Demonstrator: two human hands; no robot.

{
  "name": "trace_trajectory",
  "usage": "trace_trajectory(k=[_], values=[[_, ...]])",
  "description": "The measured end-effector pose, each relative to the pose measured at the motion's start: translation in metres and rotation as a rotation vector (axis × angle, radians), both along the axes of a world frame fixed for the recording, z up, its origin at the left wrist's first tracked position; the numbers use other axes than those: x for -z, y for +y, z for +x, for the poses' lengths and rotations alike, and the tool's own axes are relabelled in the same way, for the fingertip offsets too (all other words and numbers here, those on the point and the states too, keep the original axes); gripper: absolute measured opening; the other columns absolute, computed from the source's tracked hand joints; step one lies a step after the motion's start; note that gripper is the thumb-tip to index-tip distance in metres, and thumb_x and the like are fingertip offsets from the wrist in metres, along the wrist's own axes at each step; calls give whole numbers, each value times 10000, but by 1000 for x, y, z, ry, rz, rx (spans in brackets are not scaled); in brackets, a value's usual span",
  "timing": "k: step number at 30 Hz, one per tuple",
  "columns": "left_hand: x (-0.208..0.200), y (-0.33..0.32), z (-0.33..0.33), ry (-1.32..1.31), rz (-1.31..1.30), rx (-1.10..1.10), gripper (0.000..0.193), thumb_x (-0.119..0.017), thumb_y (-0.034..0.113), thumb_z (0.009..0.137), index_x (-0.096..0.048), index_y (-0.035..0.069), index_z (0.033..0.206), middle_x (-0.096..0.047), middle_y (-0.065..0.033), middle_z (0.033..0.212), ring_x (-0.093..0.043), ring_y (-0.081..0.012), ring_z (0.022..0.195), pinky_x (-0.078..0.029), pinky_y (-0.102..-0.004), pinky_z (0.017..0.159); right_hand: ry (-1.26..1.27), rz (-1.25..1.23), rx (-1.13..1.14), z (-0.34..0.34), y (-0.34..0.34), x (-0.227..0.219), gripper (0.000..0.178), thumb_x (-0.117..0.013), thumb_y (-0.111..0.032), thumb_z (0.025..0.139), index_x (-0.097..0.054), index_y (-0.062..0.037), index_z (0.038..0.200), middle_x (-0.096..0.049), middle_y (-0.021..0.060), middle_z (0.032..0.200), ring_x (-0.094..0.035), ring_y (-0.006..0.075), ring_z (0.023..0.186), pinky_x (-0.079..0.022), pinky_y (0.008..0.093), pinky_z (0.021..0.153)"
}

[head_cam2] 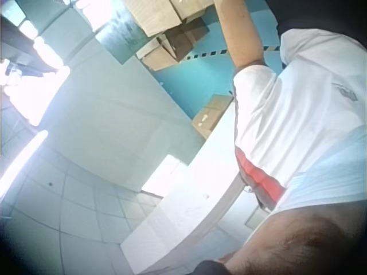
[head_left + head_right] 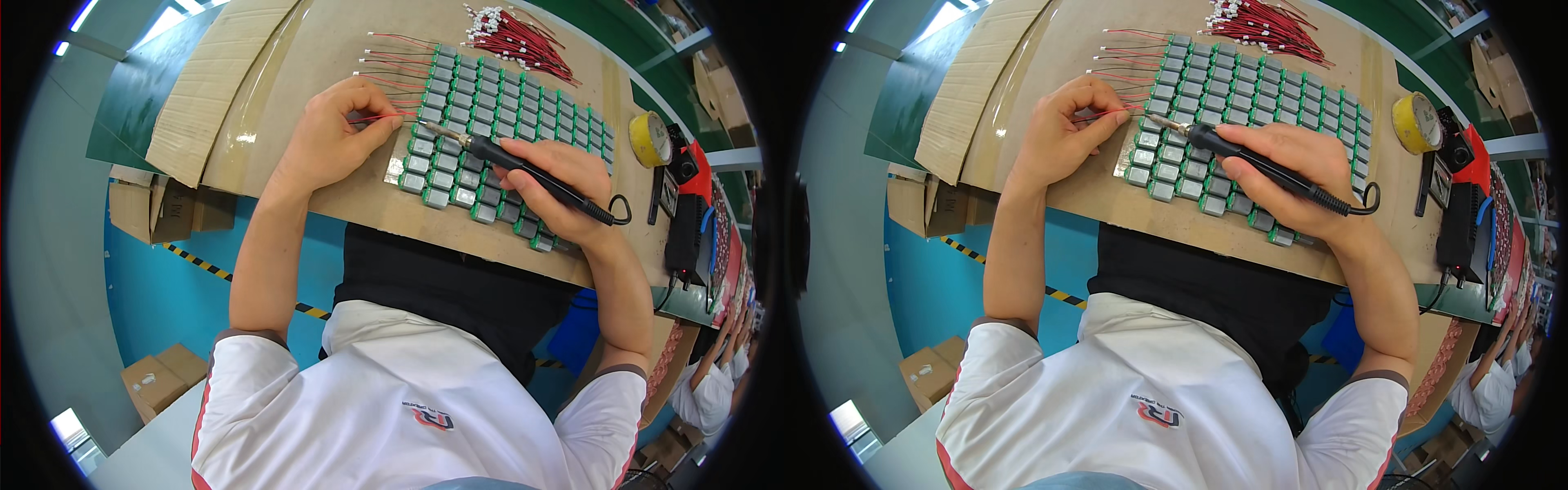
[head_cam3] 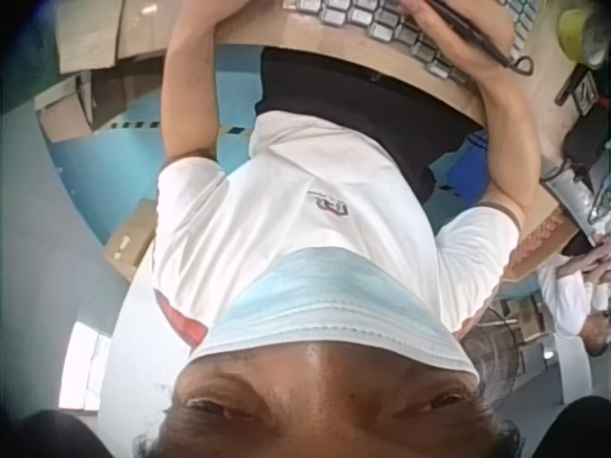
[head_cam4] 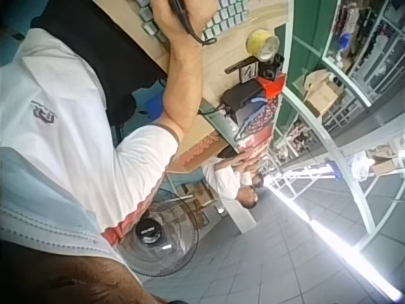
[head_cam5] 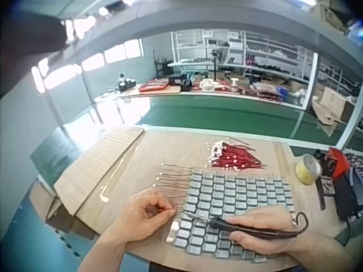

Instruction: Soldering red and white wires to an array of small rechargeable batteries at a factory workbench.

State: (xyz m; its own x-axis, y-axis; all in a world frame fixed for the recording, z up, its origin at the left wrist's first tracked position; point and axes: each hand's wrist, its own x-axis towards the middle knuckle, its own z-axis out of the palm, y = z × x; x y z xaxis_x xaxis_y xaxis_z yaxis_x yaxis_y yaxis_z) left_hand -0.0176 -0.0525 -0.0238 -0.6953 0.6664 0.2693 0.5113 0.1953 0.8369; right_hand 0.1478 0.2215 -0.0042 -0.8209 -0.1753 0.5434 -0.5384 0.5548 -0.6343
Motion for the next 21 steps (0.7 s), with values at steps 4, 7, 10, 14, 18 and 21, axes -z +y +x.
trace_trajectory(k=[4, 7, 10, 14, 18, 21], values=[[0, 0, 0, 8, 4, 3, 72, -756, 38, 946, -716, 4, 897, -680, 13, 937, -614, -55, 797, -499, -212, 556, 23, -13, -12, -1, 1, 2, 344, -789, -16, 902, -742, 41, 1238, -791, 107, 878, -743, 195, 730, -558, 288, 639], [-1, 2, 0, 13, 4, 10, 72, -755, 34, 946, -714, 4, 896, -679, 12, 932, -611, -57, 794, -498, -215, 558, 11, -22, -7, 2, 3, 2, 349, -784, -15, 910, -734, 46, 1250, -801, 108, 897, -759, 197, 759, -572, 285, 662], [1, -2, -1, 9, 9, 3, 70, -754, 32, 945, -714, 4, 896, -678, 12, 934, -609, -57, 793, -495, -215, 558, -8, -28, -12, 0, -1, 0, 345, -782, -14, 914, -734, 49, 1250, -801, 107, 897, -762, 195, 766, -575, 285, 669], [-1, 0, 1, 6, -3, 1, 70, -754, 31, 945, -714, 4, 895, -677, 12, 938, -607, -56, 793, -494, -215, 558, -7, -32, -7, 2, 0, 1, 346, -783, -14, 914, -733, 49, 1251, -801, 108, 899, -763, 195, 769, -576, 284, 673], [0, 0, 0, 10, -6, 0, 72, -756, 35, 946, -714, 4, 896, -678, 13, 944, -609, -56, 794, -494, -214, 555, -6, -37, -4, 2, 0, 2, 351, -785, -17, 914, -733, 44, 1255, -801, 106, 901, -763, 194, 772, -576, 283, 674], [0, 0, 1, 10, -7, -5, 72, -757, 38, 945, -715, 5, 897, -679, 13, 945, -611, -55, 795, -495, -213, 553, 3, -28, -5, 2, 0, 2, 354, -785, -18, 914, -733, 41, 1259, -801, 104, 901, -760, 192, 769, -575, 283, 672]])
